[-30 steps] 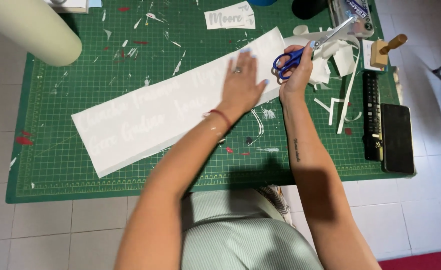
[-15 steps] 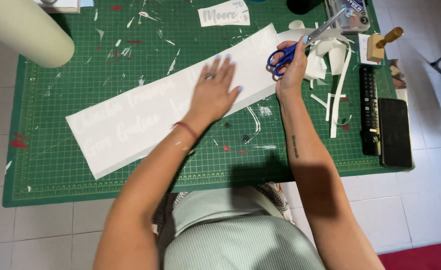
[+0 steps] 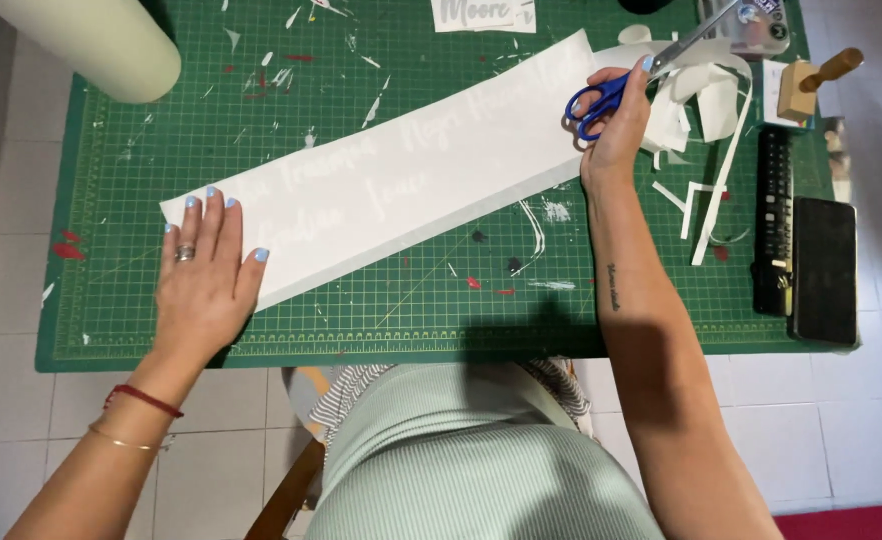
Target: The person uses blue-handled scissors to cut a small piece of white paper with printed text on a green cutting mat. They then cut a long strip from a larger sheet of white paper, trim the edges, and fold the resulting strip in half.
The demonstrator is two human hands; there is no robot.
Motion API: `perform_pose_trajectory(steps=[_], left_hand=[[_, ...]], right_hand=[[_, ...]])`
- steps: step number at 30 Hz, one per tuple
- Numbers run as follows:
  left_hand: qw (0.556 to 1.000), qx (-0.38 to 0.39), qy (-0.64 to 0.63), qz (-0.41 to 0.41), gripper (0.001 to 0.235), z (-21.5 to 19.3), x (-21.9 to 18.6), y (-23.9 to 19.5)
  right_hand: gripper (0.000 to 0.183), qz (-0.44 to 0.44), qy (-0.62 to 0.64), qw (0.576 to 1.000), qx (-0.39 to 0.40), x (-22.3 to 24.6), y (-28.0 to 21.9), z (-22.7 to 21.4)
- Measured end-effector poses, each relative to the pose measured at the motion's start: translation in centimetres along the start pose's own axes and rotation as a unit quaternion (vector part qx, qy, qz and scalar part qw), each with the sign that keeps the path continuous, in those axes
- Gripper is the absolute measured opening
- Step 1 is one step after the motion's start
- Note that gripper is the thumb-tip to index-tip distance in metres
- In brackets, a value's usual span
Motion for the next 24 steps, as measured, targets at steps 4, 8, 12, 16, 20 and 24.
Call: perform_pose_trajectory(steps=[4,8,12,16,20,24], left_hand=[[0.999,0.032,0.016,-0.025,0.079,-0.2,-1.4,1.2],[0.999,-0.040,-0.011,0.029,0.078,3.2,-5.0,5.6],[0.993,-0.042,-0.072,0.080,0.078,5.9,-12.3,11.2],[0.990,-0.034,-0.082,0.110,0.079,9.7,-20.3,16.9],[0.989,0.051,-0.101,0.100,0.076,9.3,-27.9,20.4],[0.987,-0.041,-0.012,0.152,0.077,13.3,-28.9,22.5]], right_hand=[[0.060,-0.007,-0.005,1.000,0.005,0.2,-0.2,0.0],[0.062,-0.005,-0.021,1.000,0.003,0.0,0.0,0.1],[0.062,0.002,-0.027,1.000,0.005,0.3,-0.3,0.3],[0.062,-0.001,-0.022,1.000,0.011,-0.1,0.0,0.2],[0.060,0.000,-0.008,1.000,0.011,-0.1,0.1,0.4],[0.060,-0.011,-0.060,0.998,-0.003,-0.2,0.0,0.5]])
Point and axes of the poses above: each hand's wrist, its own y-axis towards the middle knuckle, its own z-axis out of the palm, x = y × z, the point moved 2 cm from there along y, towards the middle knuckle, and after that the axes turned 7 degrees about -x, right-handed, at the moved point
